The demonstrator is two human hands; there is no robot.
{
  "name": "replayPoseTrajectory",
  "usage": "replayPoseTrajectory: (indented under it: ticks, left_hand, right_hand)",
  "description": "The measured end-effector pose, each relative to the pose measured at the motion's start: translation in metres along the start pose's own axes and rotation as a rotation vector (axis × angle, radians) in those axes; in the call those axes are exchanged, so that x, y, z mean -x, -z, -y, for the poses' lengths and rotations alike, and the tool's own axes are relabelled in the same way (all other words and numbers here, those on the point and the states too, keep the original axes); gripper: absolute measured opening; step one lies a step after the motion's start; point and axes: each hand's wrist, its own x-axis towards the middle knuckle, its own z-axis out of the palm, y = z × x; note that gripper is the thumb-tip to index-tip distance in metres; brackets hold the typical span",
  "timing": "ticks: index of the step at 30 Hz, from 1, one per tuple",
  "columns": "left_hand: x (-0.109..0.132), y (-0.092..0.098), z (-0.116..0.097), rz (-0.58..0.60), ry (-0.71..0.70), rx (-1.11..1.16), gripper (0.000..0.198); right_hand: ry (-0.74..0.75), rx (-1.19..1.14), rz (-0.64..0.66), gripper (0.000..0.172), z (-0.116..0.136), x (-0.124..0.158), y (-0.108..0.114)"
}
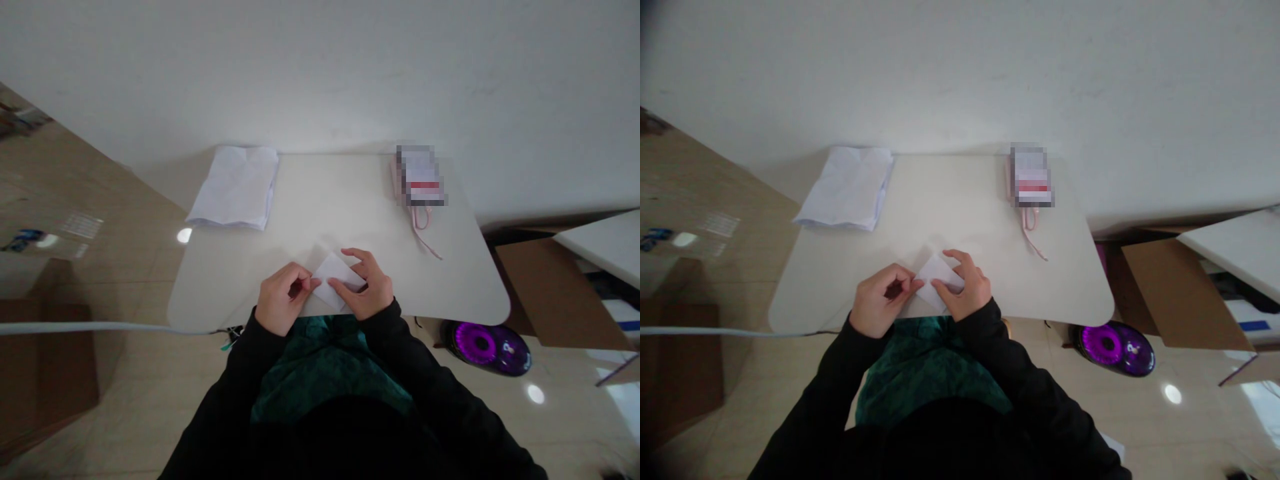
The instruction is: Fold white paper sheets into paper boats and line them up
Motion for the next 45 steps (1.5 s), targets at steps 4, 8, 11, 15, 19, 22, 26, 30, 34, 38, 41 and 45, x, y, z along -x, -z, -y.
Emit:
replayPoseTrajectory:
  ticks: [4,8,11,15,19,22,26,30,34,38,41,45]
  left_hand:
    - [-0.001,-0.001,0.000,0.046,-0.059,-0.153,0.011]
    - [0.003,-0.004,0.004,0.049,-0.218,-0.323,0.022]
    - [0.010,-0.005,0.006,0.094,-0.359,-0.386,0.030]
    - [0.022,-0.001,0.004,0.129,-0.424,-0.470,0.045]
    - [0.033,0.001,0.000,0.107,-0.424,-0.523,0.054]
    - [0.040,-0.002,-0.001,0.033,-0.418,-0.554,0.050]
    - [0.048,-0.006,-0.001,-0.096,-0.431,-0.538,0.032]
    - [0.051,-0.007,-0.003,-0.138,-0.425,-0.514,0.024]
    - [0.050,-0.007,-0.004,-0.168,-0.395,-0.491,0.024]
    - [0.048,-0.011,-0.003,-0.208,-0.363,-0.469,0.021]
    - [0.044,-0.013,-0.003,-0.220,-0.330,-0.471,0.014]
    - [0.037,-0.015,-0.004,-0.230,-0.249,-0.452,0.014]
  right_hand:
    - [0.220,0.228,-0.070,0.037,-0.005,-0.001,-0.003]
    - [0.439,0.268,0.017,0.008,-0.011,0.001,-0.001]
    - [0.585,0.277,0.086,0.012,-0.015,0.004,0.005]
    - [0.670,0.312,0.184,0.041,-0.022,0.008,0.019]
    - [0.731,0.323,0.280,0.052,-0.030,0.014,0.029]
    - [0.758,0.325,0.272,0.041,-0.032,0.018,0.030]
    - [0.754,0.257,0.217,0.030,-0.030,0.022,0.028]
    - [0.735,0.157,0.170,0.028,-0.030,0.024,0.029]
    - [0.704,0.112,0.168,0.024,-0.028,0.022,0.032]
    - [0.611,0.058,0.129,0.017,-0.023,0.018,0.034]
    - [0.515,0.026,0.092,0.013,-0.019,0.017,0.033]
    - [0.421,0.047,0.039,0.005,-0.019,0.017,0.027]
